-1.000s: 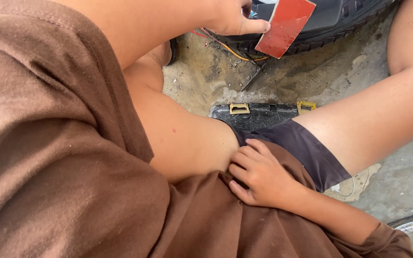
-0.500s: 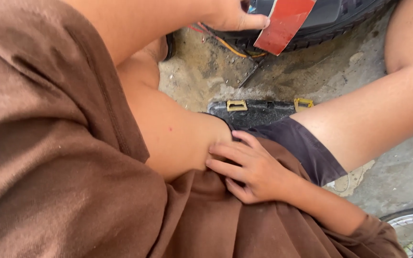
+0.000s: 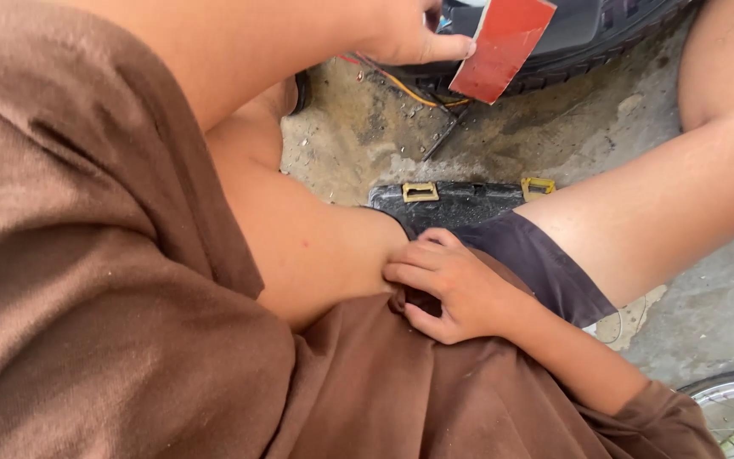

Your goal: The person sits on the ground and uses a red sanding block to smooth the surface of a black plastic car part held in their left hand. The sanding action is continuous and focused on the edges and flat surfaces of the part.

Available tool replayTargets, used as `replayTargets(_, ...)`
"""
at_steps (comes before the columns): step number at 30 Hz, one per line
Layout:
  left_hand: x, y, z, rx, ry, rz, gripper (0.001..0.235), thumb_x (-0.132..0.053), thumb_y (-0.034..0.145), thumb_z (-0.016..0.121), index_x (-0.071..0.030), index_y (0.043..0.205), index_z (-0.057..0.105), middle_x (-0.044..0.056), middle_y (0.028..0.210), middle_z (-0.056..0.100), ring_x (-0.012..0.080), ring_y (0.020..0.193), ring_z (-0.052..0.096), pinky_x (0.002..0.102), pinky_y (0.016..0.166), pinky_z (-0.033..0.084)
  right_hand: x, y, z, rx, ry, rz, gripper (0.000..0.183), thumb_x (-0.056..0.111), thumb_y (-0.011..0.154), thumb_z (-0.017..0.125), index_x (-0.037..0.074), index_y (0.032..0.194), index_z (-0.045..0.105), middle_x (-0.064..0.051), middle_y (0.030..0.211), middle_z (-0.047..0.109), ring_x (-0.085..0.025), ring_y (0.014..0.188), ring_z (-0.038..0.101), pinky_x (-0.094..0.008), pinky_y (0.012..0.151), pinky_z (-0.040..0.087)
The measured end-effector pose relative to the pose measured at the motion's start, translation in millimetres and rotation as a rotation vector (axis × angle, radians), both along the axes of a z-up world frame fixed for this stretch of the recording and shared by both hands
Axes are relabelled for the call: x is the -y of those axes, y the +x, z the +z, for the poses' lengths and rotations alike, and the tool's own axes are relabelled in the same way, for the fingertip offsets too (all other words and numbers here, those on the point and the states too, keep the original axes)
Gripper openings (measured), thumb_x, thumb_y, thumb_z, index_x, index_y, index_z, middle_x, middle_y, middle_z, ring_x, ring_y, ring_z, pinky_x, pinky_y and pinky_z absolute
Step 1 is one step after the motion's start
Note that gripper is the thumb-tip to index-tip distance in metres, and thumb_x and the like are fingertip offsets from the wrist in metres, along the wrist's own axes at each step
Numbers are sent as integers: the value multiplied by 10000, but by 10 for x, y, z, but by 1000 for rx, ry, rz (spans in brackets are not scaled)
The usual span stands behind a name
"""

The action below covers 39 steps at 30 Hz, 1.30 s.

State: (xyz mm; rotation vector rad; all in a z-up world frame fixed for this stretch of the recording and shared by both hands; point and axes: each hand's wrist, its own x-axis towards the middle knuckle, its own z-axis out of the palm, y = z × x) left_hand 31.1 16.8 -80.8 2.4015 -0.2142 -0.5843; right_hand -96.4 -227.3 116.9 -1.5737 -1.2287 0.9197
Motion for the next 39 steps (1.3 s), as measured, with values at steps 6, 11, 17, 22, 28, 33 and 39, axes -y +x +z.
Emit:
replayTargets(6,18,26,198,-294,167,33,761,-885,913,464,-198,1169,667,64,998,690,315,926,623,492,765,446,327,408,-61,-53,-160,37,251,319,956,556,155,1077,703,57,1055,726,-154,1001,695,-464,1100,299)
replayTargets(11,-12,44,436,-309,139,-1,795,-908,878,474,-168,1113,644,103,1115,679,368,998,616,507,835,443,70,869,-135,373,-124,-639,469,152,1122,504,-91,1517,432,-312,1590,401,-431,1518,409,-540,1290,340)
replayTargets(17,-88,22,719,-373,37,-69,787,-793,952,469,-79,1263,582,263,1114,668,416,1003,662,546,852,529,-168,950,-1040,609,-615,-425,950,722,1016,76,60,1698,48,-103,1754,-43,-272,1652,-44,-654,1291,-115)
replayTargets(22,-149,-48,734,-463,25,-171,835,-519,686,864,-155,1332,481,174,1161,628,346,986,645,489,792,551,-269,1122,-956,647,-735,-594,815,479,1050,282,-12,1683,133,-208,1713,-6,-369,1595,-55,-720,1246,-64)
replayTargets(28,-113,-16,876,-515,91,-199,770,-372,771,839,-147,1385,433,183,1148,592,360,853,630,497,639,544,-191,1102,-1095,711,-710,-501,940,695,985,83,62,1679,109,-108,1749,52,-269,1638,44,-734,1229,-65)
replayTargets(33,-78,-31,933,-544,64,-178,751,-385,799,860,-161,1379,440,174,1150,591,353,804,642,482,609,566,-343,953,-969,705,-811,-604,930,674,1026,83,5,1672,109,-168,1731,32,-341,1623,25,-746,1236,-16)
replayTargets(39,-120,67,879,-606,77,-167,758,-331,754,858,-179,1392,478,142,1144,608,326,907,636,460,713,546,-298,1109,-1030,693,-772,-650,768,565,1088,228,73,1673,154,-115,1742,98,-264,1626,72,-781,1198,-33)
